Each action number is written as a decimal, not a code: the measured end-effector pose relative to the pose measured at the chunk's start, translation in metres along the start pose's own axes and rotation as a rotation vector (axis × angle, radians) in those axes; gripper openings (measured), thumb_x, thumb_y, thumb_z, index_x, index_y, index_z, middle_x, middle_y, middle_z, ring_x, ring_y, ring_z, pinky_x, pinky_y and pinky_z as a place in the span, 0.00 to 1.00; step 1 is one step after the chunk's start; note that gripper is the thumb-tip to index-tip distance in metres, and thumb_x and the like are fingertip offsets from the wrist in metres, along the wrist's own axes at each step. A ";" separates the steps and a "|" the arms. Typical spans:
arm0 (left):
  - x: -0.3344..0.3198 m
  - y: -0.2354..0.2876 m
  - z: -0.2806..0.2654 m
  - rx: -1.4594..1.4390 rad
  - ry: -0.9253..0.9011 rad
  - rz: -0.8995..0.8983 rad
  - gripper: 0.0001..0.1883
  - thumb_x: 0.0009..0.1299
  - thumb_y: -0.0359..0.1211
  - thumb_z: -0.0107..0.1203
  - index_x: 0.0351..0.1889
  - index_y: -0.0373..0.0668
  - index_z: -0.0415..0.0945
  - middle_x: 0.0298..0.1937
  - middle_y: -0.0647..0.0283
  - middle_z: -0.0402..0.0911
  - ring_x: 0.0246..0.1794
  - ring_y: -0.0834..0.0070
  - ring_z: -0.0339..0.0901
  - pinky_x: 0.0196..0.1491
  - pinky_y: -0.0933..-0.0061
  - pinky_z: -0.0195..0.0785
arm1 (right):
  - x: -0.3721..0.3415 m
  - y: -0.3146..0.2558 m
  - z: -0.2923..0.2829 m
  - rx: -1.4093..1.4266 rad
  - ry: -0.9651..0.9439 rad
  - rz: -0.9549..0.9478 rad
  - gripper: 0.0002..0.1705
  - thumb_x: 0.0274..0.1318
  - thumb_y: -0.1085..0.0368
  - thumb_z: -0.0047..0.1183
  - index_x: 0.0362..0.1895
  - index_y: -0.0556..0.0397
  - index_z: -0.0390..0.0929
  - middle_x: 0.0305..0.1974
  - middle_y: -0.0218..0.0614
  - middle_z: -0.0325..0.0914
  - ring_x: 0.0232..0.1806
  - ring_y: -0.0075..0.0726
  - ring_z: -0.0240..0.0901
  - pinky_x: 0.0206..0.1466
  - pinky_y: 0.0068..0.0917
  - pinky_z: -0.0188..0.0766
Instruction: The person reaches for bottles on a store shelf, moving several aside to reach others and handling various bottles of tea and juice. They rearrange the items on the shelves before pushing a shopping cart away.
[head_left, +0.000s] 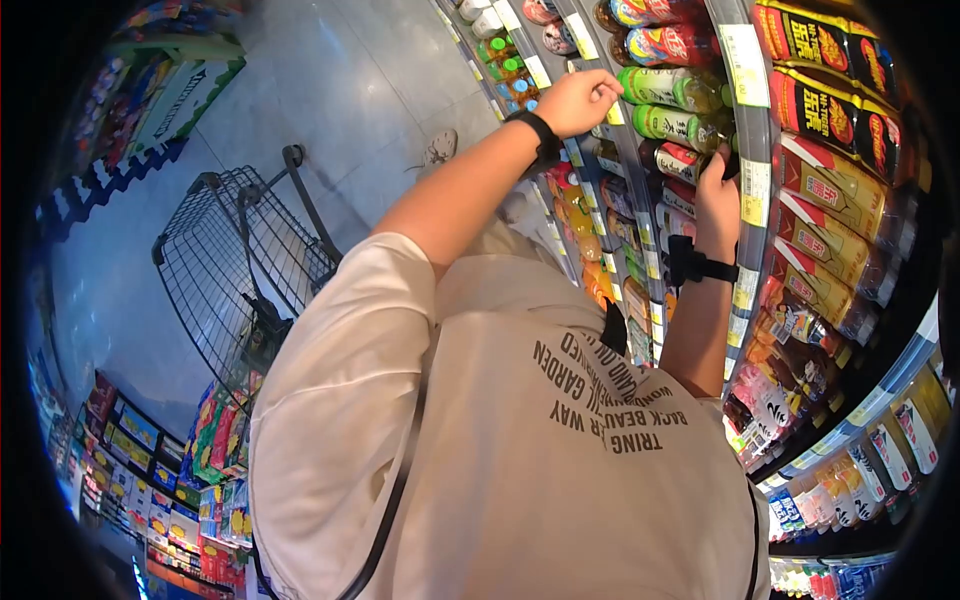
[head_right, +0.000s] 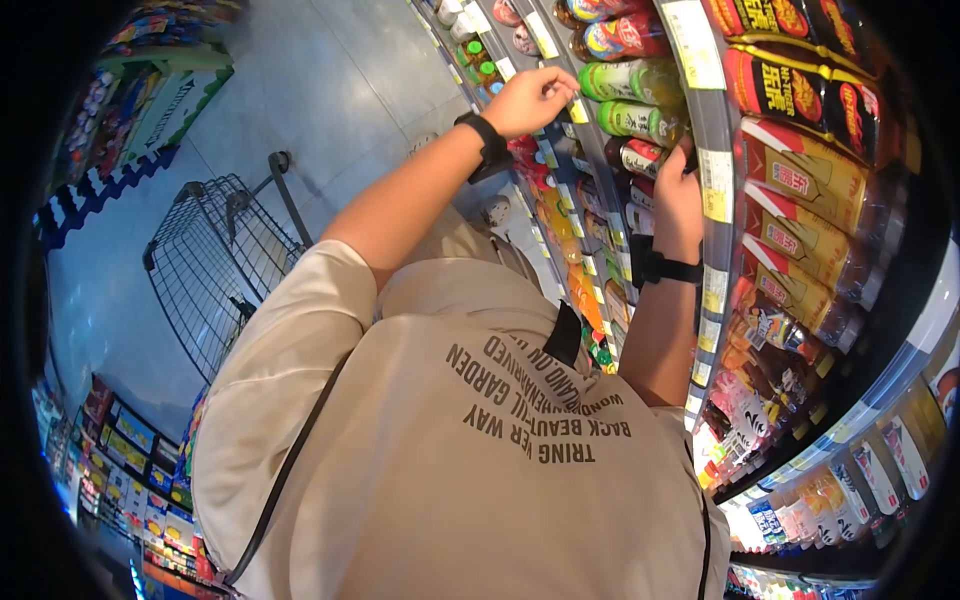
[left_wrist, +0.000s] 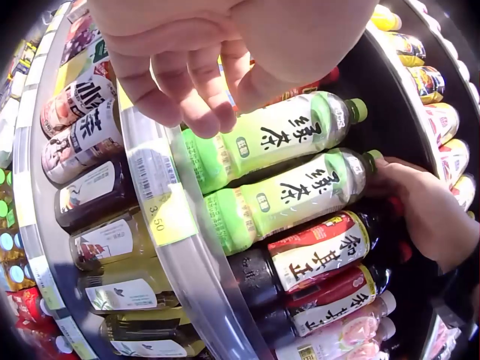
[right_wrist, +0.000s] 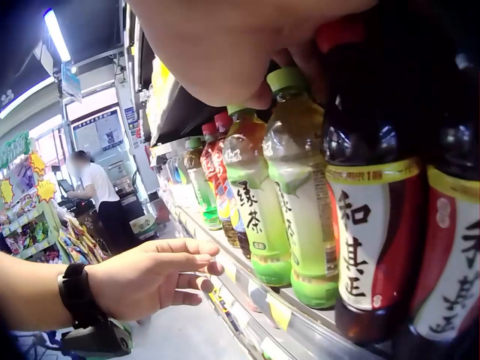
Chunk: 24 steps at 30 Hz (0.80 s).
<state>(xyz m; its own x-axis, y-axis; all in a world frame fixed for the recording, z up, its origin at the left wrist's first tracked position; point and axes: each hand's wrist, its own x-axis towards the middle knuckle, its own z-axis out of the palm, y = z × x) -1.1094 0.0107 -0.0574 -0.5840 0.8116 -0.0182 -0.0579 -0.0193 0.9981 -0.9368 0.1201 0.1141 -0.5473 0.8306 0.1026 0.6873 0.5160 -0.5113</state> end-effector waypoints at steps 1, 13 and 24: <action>0.004 0.002 0.002 0.046 0.005 0.019 0.12 0.73 0.36 0.52 0.47 0.43 0.84 0.29 0.57 0.85 0.30 0.65 0.83 0.38 0.64 0.76 | 0.003 0.007 0.000 0.013 -0.014 0.031 0.36 0.74 0.46 0.49 0.72 0.60 0.67 0.63 0.53 0.77 0.64 0.56 0.76 0.66 0.43 0.70; 0.012 -0.012 0.024 0.088 -0.025 0.155 0.17 0.66 0.30 0.63 0.53 0.40 0.79 0.42 0.61 0.82 0.37 0.71 0.80 0.42 0.69 0.75 | 0.022 -0.024 -0.016 -0.323 0.082 0.011 0.30 0.67 0.46 0.60 0.63 0.53 0.79 0.58 0.44 0.84 0.60 0.46 0.81 0.60 0.41 0.76; 0.028 0.022 0.031 0.380 0.053 0.382 0.39 0.57 0.33 0.73 0.69 0.45 0.70 0.61 0.53 0.76 0.61 0.51 0.74 0.64 0.56 0.70 | 0.019 0.046 -0.002 -0.085 0.041 0.284 0.30 0.63 0.46 0.64 0.61 0.50 0.81 0.57 0.42 0.84 0.60 0.45 0.80 0.61 0.39 0.73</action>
<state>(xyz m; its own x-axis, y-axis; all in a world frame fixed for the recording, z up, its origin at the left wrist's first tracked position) -1.1024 0.0509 -0.0340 -0.5464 0.7577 0.3570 0.4579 -0.0866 0.8848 -0.9148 0.1595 0.0938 -0.3092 0.9510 0.0010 0.8483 0.2763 -0.4517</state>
